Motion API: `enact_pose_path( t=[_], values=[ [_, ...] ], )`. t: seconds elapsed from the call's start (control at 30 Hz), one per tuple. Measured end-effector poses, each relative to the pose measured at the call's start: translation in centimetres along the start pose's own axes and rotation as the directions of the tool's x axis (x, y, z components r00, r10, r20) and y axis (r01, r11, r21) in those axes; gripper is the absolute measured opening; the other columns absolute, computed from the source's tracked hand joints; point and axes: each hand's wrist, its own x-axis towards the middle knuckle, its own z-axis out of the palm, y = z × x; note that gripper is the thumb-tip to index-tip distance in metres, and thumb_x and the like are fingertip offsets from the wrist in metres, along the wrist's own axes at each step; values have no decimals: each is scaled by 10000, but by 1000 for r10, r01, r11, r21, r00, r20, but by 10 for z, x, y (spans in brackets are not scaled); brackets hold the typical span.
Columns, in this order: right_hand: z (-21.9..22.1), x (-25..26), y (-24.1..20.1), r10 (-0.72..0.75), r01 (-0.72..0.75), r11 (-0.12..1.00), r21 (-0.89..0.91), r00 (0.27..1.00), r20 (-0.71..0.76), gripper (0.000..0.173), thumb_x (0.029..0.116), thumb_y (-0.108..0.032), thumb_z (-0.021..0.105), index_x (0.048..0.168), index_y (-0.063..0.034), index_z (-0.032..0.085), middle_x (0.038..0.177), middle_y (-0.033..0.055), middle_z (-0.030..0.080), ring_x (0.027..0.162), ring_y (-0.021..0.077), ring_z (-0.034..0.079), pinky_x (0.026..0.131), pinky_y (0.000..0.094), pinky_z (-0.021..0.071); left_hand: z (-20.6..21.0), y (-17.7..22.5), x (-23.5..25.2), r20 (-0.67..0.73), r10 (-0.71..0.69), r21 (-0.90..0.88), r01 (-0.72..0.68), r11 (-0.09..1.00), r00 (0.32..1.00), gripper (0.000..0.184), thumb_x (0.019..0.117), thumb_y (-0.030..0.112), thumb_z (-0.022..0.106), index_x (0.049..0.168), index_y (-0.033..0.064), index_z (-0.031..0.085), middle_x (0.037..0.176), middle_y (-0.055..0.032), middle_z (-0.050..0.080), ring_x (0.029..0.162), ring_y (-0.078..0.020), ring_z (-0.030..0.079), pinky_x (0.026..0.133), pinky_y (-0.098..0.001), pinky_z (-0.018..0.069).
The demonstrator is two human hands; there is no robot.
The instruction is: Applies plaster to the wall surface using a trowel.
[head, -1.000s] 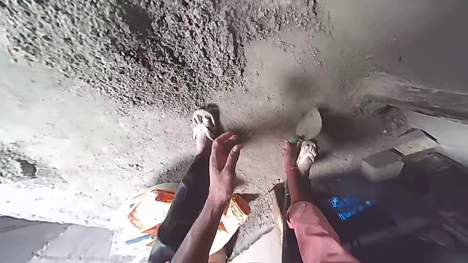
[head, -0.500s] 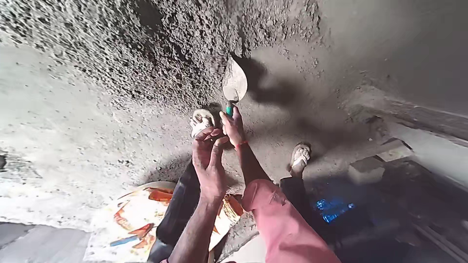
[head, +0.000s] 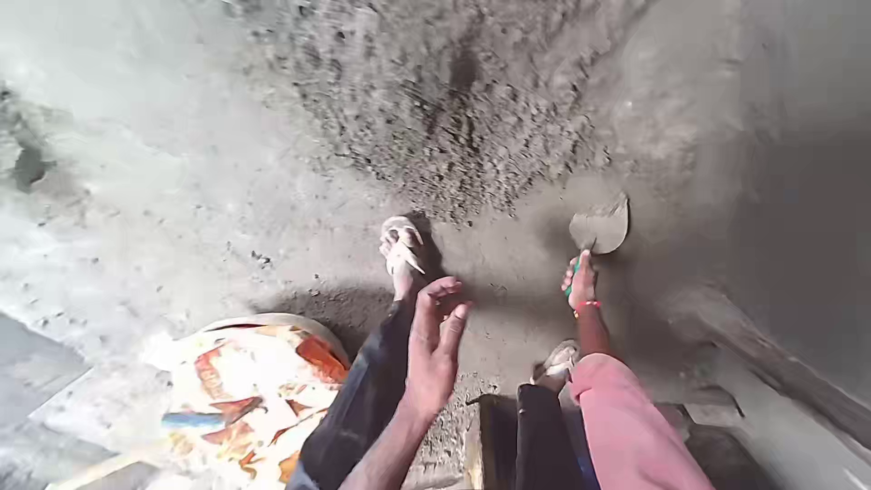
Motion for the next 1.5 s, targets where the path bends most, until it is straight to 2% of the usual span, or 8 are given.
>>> enact_pose_path(
  t=[0.23, 0.3, 0.43, 0.63, 0.8, 1.17, 1.27, 1.5],
  values=[
    [255, -17, -229, -357, 433, 688, -582, 901, 248, 590, 1084, -554, 325, 1202, -29, 566, 777, 113, 560, 563, 235, 557, 525, 451, 530, -16, 36, 45, -238, -68, -203, 19, 979, 969, 417, 993, 104, 604, 1388, 13, 509, 1355, -131, 609, 1162, -253, 660, 961, -426, 601],
    [293, -47, -252, -386, 447, 599, -664, 888, 250, 600, 1091, -488, 372, 1344, 28, 543, 995, 237, 644, 761, 338, 649, 709, 556, 564, -22, 41, 56, -276, -67, -221, 5, 975, 959, 429, 988, 95, 601, 1396, 13, 498, 1362, -136, 602, 1138, -244, 668, 942, -417, 605],
    [308, -89, -273, -437, 475, 523, -707, 862, 256, 518, 1091, -430, 415, 1323, 19, 526, 934, 208, 625, 698, 307, 635, 634, 513, 558, -22, 50, 72, -333, -115, -298, 11, 955, 936, 424, 988, 106, 595, 1393, 19, 502, 1351, -135, 609, 1128, -235, 672, 936, -410, 603],
    [376, -186, -324, -511, 701, 169, -693, 664, 547, 509, 1058, -376, 514, 1376, 21, 523, 1200, 288, 662, 1164, 447, 639, 1002, 626, 490, 8, 50, 70, -211, -110, -178, 73, 981, 971, 444, 1008, 195, 596, 1422, 72, 492, 1385, -96, 593, 1134, -209, 670, 929, -406, 609],
    [382, -175, -315, -550, 794, 500, -345, 599, 582, 482, 1071, -446, 487, 1375, -72, 462, 854, 141, 601, 619, 264, 617, 577, 476, 569, 6, 53, 79, -365, 31, -104, -74, 992, 931, 420, 1010, 153, 580, 1405, 33, 504, 1346, -112, 614, 1146, -229, 664, 946, -406, 602],
    [-4, -43, -42, -75, 129, 930, -344, 983, 165, 513, 1095, -568, 299, 1108, -125, 557, 598, -12, 457, 417, 146, 450, 379, 352, 462, 16, 10, 33, -143, -89, -82, 78, 994, 986, 418, 1017, 162, 577, 1397, 5, 504, 1372, -131, 588, 1251, -239, 601, 1023, -419, 561],
    [31, -56, -19, 24, -1, 967, -255, 996, 88, 499, 1088, -591, 304, 1004, -159, 540, 579, -38, 432, 412, 124, 428, 380, 320, 433, -1, 28, 35, -148, -111, -163, 86, 983, 983, 416, 1023, 154, 567, 1402, 2, 492, 1385, -132, 580, 1247, -253, 608, 1013, -429, 574],
    [309, -85, -140, -218, 272, 935, -229, 947, 235, 374, 1108, -474, 393, 1029, -121, 487, 602, -19, 425, 402, 122, 429, 366, 313, 449, -56, 69, 72, -351, -146, -385, 0, 923, 925, 428, 998, 96, 589, 1400, -17, 492, 1348, -147, 597, 1164, -258, 647, 963, -400, 592]
  ],
)
